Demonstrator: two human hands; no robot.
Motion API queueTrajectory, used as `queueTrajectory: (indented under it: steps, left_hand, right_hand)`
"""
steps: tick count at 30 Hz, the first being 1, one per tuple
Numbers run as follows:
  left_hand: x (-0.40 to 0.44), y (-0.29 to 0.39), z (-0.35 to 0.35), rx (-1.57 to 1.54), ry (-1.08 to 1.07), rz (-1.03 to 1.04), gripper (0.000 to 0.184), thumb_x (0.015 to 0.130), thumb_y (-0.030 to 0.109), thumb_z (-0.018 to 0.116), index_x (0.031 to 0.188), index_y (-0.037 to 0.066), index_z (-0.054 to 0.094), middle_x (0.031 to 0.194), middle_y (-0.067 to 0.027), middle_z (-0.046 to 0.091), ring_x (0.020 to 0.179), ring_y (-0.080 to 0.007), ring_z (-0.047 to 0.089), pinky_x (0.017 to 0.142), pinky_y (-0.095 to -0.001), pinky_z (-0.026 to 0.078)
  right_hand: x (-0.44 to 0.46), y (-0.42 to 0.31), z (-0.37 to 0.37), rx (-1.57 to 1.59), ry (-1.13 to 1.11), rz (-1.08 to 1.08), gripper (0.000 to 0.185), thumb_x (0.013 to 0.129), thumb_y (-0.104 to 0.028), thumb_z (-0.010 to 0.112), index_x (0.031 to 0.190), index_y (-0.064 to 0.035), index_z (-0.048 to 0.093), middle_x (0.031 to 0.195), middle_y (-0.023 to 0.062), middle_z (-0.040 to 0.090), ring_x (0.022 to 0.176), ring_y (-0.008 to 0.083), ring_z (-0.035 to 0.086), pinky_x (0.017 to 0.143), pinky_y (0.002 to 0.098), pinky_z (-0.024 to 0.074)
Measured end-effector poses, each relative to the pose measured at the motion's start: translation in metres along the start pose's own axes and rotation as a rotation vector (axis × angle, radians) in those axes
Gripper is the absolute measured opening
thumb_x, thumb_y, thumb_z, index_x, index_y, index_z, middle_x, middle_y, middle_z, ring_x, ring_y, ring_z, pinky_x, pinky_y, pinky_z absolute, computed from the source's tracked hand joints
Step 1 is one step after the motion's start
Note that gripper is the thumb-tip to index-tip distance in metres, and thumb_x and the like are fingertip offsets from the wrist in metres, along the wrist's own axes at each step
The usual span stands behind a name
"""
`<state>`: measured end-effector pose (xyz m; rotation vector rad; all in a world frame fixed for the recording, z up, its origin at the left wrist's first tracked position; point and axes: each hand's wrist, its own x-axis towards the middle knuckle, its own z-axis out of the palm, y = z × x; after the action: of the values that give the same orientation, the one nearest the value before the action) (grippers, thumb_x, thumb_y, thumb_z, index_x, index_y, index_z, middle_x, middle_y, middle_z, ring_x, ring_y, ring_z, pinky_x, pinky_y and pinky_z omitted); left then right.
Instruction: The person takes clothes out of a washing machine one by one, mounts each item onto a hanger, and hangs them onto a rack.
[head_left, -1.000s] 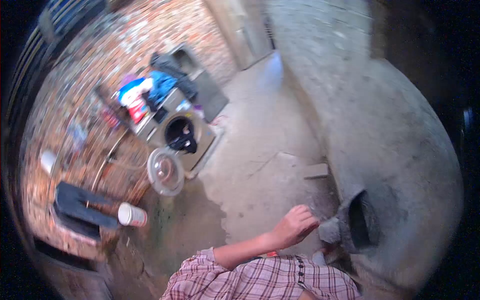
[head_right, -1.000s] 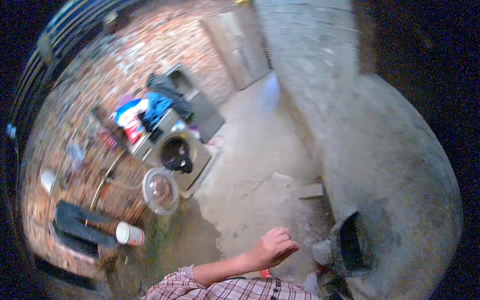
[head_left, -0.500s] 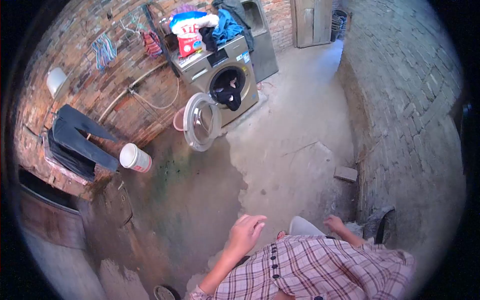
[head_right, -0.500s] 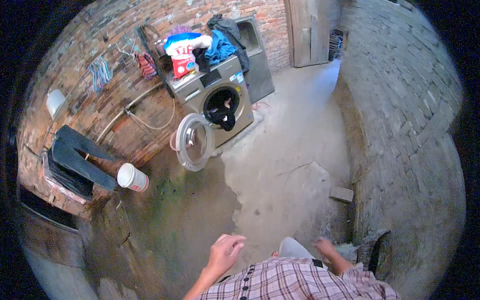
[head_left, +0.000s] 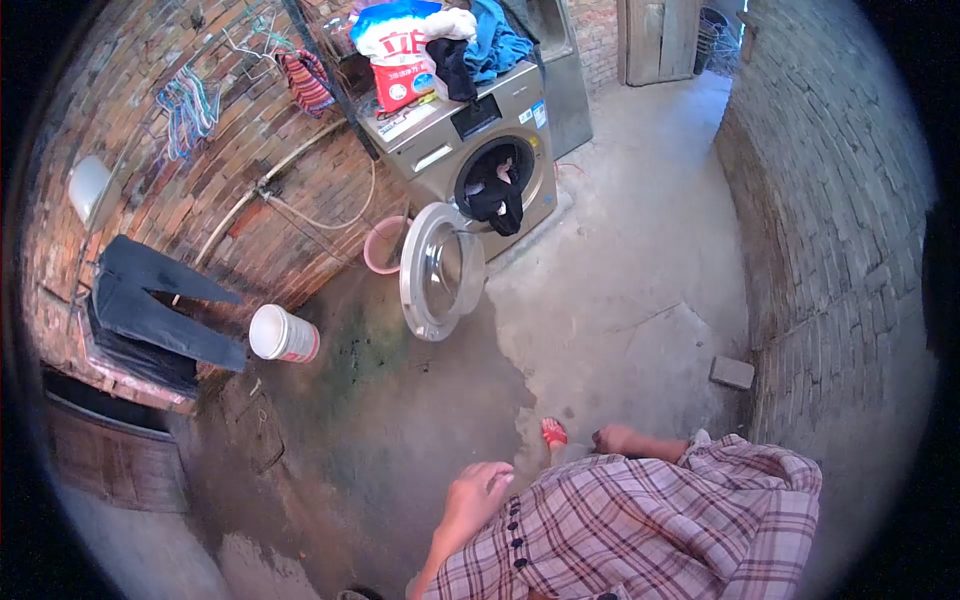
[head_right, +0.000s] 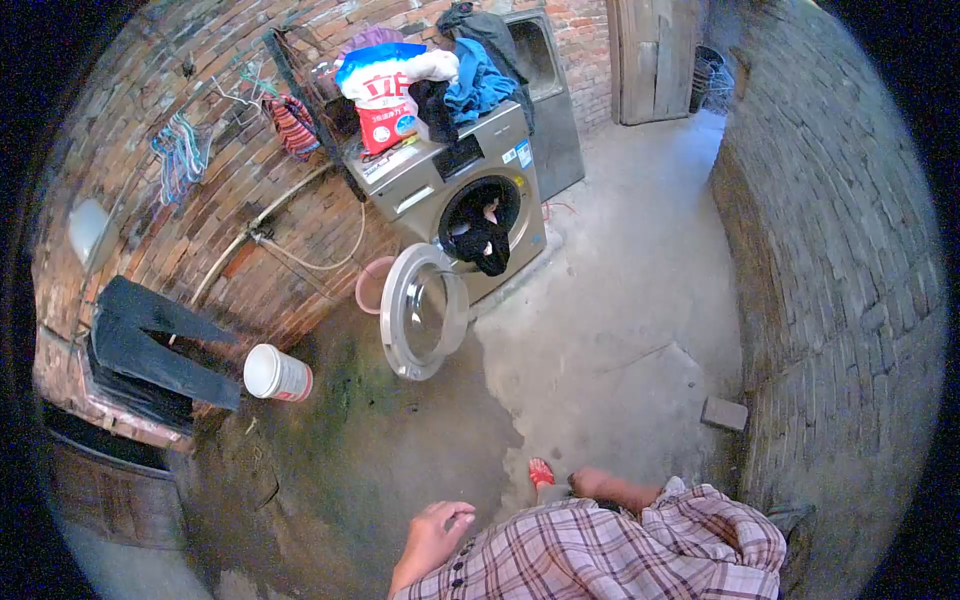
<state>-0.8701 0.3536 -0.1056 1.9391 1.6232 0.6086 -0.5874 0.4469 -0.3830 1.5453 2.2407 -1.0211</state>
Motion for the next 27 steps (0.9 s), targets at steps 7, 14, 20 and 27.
queueTrajectory:
  steps: [7,14,20,27]
  left_hand:
    - [0.056,-0.049,-0.043,-0.100,0.012,-0.207,0.020,0.083,0.016,0.065,0.101,0.007,0.066,0.094,-0.0121,0.067,0.086,-0.0245,0.066,0.076,-0.0316,0.050]
    - [0.143,-0.094,-0.088,-0.044,-0.191,-0.146,0.026,0.085,0.021,0.063,0.108,0.010,0.062,0.095,-0.0127,0.066,0.090,-0.0235,0.065,0.077,-0.0324,0.050]
    - [0.233,-0.136,-0.132,-0.013,-0.253,0.002,0.024,0.086,0.024,0.060,0.106,0.011,0.061,0.091,-0.0132,0.065,0.086,-0.0290,0.063,0.075,-0.0371,0.049]
    - [0.327,-0.130,-0.167,0.044,-0.409,-0.140,0.027,0.086,0.024,0.060,0.108,0.010,0.060,0.094,-0.0138,0.065,0.088,-0.0299,0.062,0.078,-0.0379,0.048]
  right_hand:
    - [0.091,0.017,-0.045,-0.028,-0.093,-0.856,0.033,0.076,-0.031,0.057,0.089,-0.0021,0.064,0.087,0.0210,0.062,0.087,0.0366,0.060,0.074,0.0430,0.0481]
    - [0.151,-0.024,-0.082,0.133,-0.240,-0.242,0.046,0.085,-0.043,0.053,0.106,-0.0025,0.062,0.100,0.0216,0.063,0.096,0.0347,0.060,0.083,0.0425,0.0462]
    - [0.208,-0.067,-0.157,0.334,-0.136,0.110,0.042,0.082,-0.038,0.058,0.109,-0.0067,0.062,0.096,0.0188,0.066,0.090,0.0324,0.063,0.079,0.0430,0.0487]
    - [0.336,-0.049,-0.278,0.513,0.360,0.253,0.040,0.077,-0.028,0.065,0.112,-0.0101,0.060,0.097,0.0185,0.065,0.092,0.0331,0.063,0.080,0.0425,0.0494]
